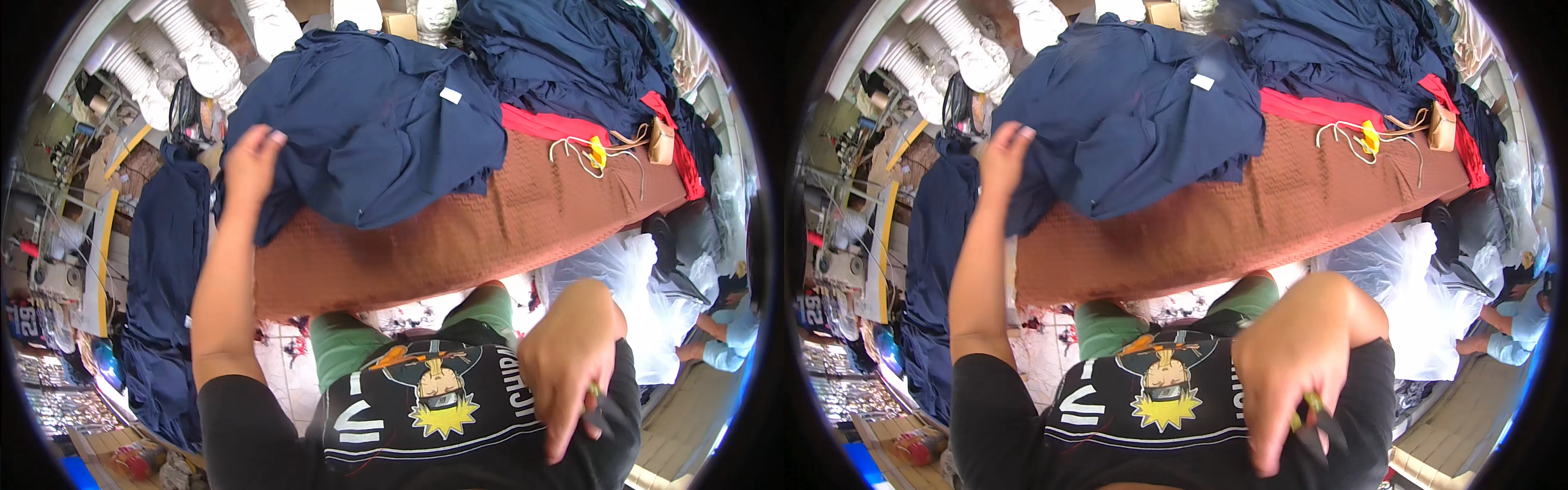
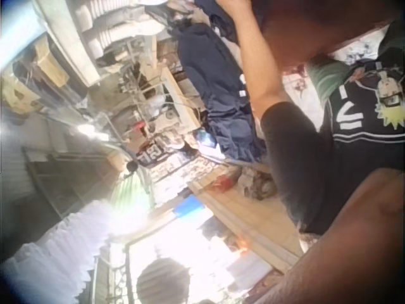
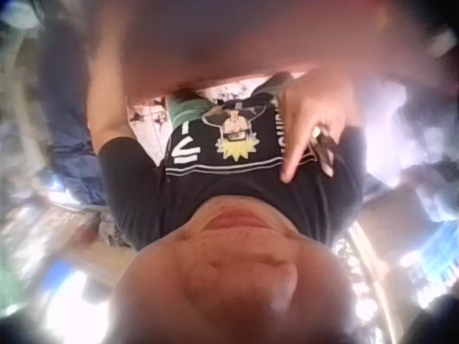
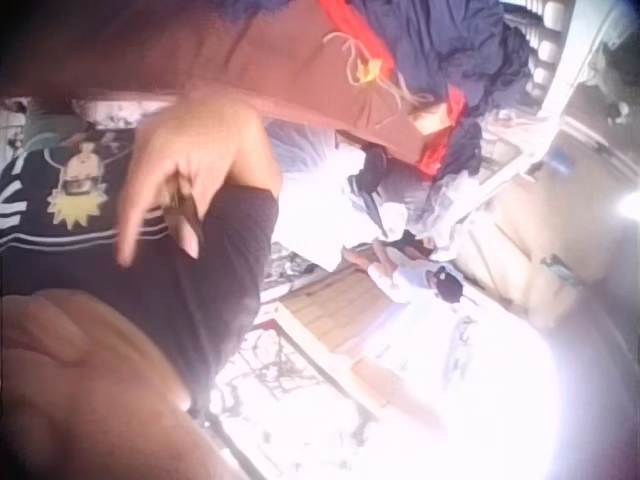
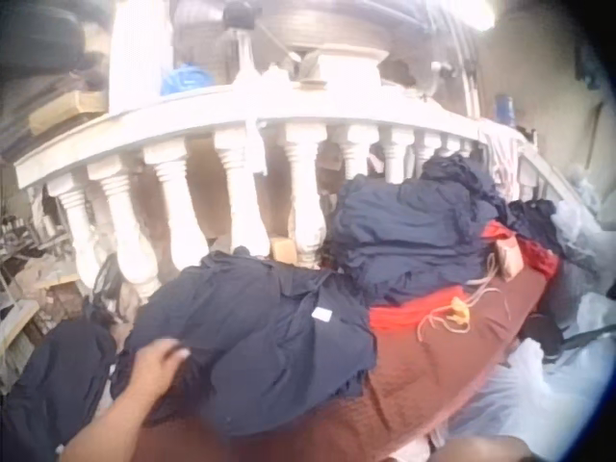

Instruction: The person trims threads from dark blue shirts using snips and then places the shirts into a large white plastic bag.

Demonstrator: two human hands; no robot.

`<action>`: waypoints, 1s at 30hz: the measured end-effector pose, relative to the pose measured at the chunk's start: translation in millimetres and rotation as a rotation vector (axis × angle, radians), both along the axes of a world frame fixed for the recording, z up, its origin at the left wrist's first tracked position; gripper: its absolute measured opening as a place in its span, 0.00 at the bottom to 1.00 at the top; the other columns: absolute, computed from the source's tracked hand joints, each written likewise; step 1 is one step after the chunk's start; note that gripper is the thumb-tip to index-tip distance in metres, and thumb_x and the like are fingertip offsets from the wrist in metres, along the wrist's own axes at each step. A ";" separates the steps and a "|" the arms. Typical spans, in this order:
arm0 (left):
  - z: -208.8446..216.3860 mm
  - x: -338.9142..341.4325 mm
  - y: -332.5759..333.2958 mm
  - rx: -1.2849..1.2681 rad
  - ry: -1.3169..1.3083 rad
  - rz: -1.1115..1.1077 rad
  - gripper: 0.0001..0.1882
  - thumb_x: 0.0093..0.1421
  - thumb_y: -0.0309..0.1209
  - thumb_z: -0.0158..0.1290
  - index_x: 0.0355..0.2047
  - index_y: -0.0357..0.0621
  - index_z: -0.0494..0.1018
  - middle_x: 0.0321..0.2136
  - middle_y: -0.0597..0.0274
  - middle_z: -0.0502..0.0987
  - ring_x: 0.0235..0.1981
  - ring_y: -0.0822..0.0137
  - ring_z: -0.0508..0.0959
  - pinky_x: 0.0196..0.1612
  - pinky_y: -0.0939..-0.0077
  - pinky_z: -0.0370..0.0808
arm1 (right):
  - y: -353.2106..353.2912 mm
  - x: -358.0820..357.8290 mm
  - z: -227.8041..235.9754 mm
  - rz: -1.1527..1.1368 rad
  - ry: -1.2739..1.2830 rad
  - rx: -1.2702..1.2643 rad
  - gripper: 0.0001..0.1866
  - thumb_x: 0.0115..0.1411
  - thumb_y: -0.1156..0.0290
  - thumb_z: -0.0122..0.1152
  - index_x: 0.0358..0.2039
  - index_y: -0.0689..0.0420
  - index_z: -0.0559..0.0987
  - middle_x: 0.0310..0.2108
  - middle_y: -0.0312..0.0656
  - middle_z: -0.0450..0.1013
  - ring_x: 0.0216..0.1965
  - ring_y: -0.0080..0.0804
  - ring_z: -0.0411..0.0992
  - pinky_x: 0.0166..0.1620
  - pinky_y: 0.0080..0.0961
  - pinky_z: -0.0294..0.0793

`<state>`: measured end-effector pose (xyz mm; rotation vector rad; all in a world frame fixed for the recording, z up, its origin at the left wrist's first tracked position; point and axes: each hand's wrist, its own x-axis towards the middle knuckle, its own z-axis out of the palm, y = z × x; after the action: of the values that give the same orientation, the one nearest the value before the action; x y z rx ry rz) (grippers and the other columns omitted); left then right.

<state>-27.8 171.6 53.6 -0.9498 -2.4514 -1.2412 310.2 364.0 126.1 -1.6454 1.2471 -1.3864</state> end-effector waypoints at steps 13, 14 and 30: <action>-6.3 38.2 -40.1 -0.212 -0.154 -0.112 0.17 0.57 0.39 0.56 0.42 0.43 0.76 0.29 0.61 0.79 0.31 0.72 0.77 0.36 0.77 0.73 | 25.7 78.0 53.9 -0.719 0.262 0.305 0.14 0.63 0.69 0.47 0.40 0.64 0.76 0.32 0.39 0.75 0.21 0.25 0.70 0.25 0.19 0.67; -11.2 59.1 -29.0 -0.235 -0.129 -0.071 0.21 0.53 0.44 0.59 0.40 0.42 0.76 0.32 0.53 0.79 0.35 0.63 0.79 0.39 0.73 0.74 | 31.6 43.0 38.2 -1.040 0.191 0.370 0.13 0.62 0.68 0.49 0.39 0.63 0.77 0.32 0.38 0.75 0.23 0.23 0.69 0.28 0.20 0.68; -3.6 73.2 -89.3 0.889 -0.554 -0.041 0.15 0.60 0.31 0.41 0.43 0.37 0.70 0.36 0.60 0.75 0.39 0.70 0.75 0.47 0.72 0.71 | 134.3 -72.8 -104.4 -2.505 -0.032 -0.011 0.17 0.50 0.73 0.56 0.42 0.60 0.76 0.24 0.38 0.73 0.28 0.26 0.71 0.34 0.23 0.73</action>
<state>45.4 82.3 49.9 -0.4236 -1.7796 -2.5317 237.4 498.3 21.7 1.1219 3.1822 -2.0713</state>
